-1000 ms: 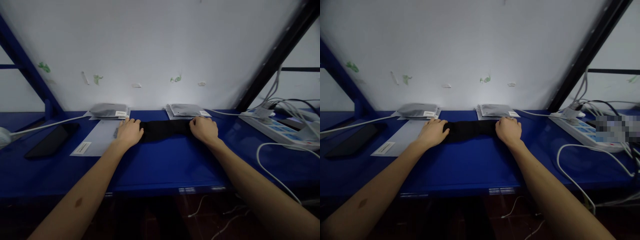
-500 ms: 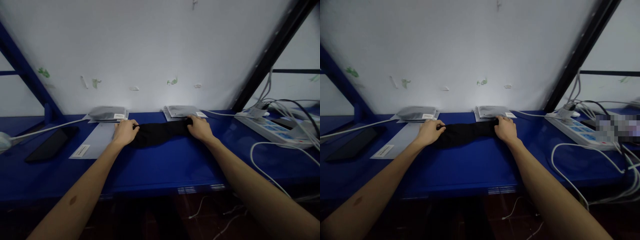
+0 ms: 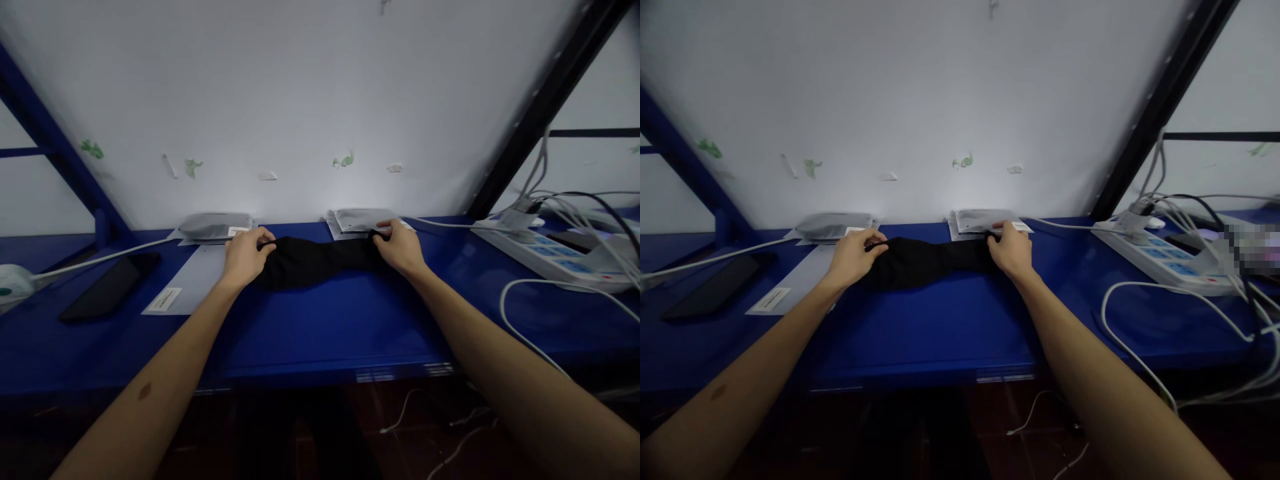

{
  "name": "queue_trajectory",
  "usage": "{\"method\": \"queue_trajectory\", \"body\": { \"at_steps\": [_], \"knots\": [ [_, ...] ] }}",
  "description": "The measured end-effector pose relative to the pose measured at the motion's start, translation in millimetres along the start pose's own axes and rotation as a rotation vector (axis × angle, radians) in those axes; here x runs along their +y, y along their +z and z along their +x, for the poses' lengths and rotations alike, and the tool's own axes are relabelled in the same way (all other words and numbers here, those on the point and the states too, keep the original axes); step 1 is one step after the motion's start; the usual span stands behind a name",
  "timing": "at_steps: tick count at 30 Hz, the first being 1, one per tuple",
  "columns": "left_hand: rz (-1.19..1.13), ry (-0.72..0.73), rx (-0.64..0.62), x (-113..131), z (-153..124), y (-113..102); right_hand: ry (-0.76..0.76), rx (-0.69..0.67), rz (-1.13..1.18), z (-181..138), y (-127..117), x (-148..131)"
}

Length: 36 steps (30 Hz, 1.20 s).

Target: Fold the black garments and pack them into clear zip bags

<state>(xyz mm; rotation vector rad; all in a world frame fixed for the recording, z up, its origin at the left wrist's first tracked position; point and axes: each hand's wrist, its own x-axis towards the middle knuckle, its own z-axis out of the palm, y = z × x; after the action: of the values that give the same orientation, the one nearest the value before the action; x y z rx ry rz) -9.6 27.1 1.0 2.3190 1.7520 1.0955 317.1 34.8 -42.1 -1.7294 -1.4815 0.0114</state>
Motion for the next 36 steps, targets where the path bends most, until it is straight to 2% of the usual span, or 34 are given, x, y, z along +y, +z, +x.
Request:
{"method": "queue_trajectory", "body": {
  "at_steps": [5, 9, 11, 13, 16, 18, 20, 24, 30, 36],
  "knots": [
    [0.021, -0.01, 0.068, 6.1, -1.8, -9.5, -0.064, 0.192, 0.096, -8.9, -19.0, -13.8],
    [0.07, 0.074, 0.078, 22.4, -29.9, -36.1, -0.236, 0.232, 0.193, -34.2, -50.1, -17.8],
    [0.093, 0.122, 0.039, 27.4, -54.5, -48.3, -0.347, 0.18, 0.22, -52.1, -68.1, -13.9],
    [0.145, 0.238, 0.007, 28.1, -81.9, -56.3, -0.428, 0.107, 0.206, -71.3, -84.4, -6.3],
    [0.171, 0.328, -0.165, 23.4, -117.9, -61.0, -0.545, -0.056, 0.167, -98.4, -101.5, 10.5],
    [0.156, 0.353, -0.238, 19.4, -133.9, -62.2, -0.585, -0.143, 0.131, -113.1, -108.0, 23.1],
    [0.149, 0.362, -0.257, 16.4, -142.9, -63.8, -0.586, -0.212, 0.049, -124.3, -112.1, 34.2],
    [0.142, 0.382, -0.259, 14.7, -147.9, -68.6, -0.618, -0.271, -0.09, -136.8, -118.7, 44.1],
    [0.139, 0.348, -0.282, 17.0, -142.8, -69.9, -0.561, -0.325, -0.093, -140.5, -128.4, 30.8],
    [0.158, 0.401, -0.188, 40.8, -122.2, -59.4, -0.54, -0.149, 0.023, -118.1, -120.7, 8.9]
  ]
}}
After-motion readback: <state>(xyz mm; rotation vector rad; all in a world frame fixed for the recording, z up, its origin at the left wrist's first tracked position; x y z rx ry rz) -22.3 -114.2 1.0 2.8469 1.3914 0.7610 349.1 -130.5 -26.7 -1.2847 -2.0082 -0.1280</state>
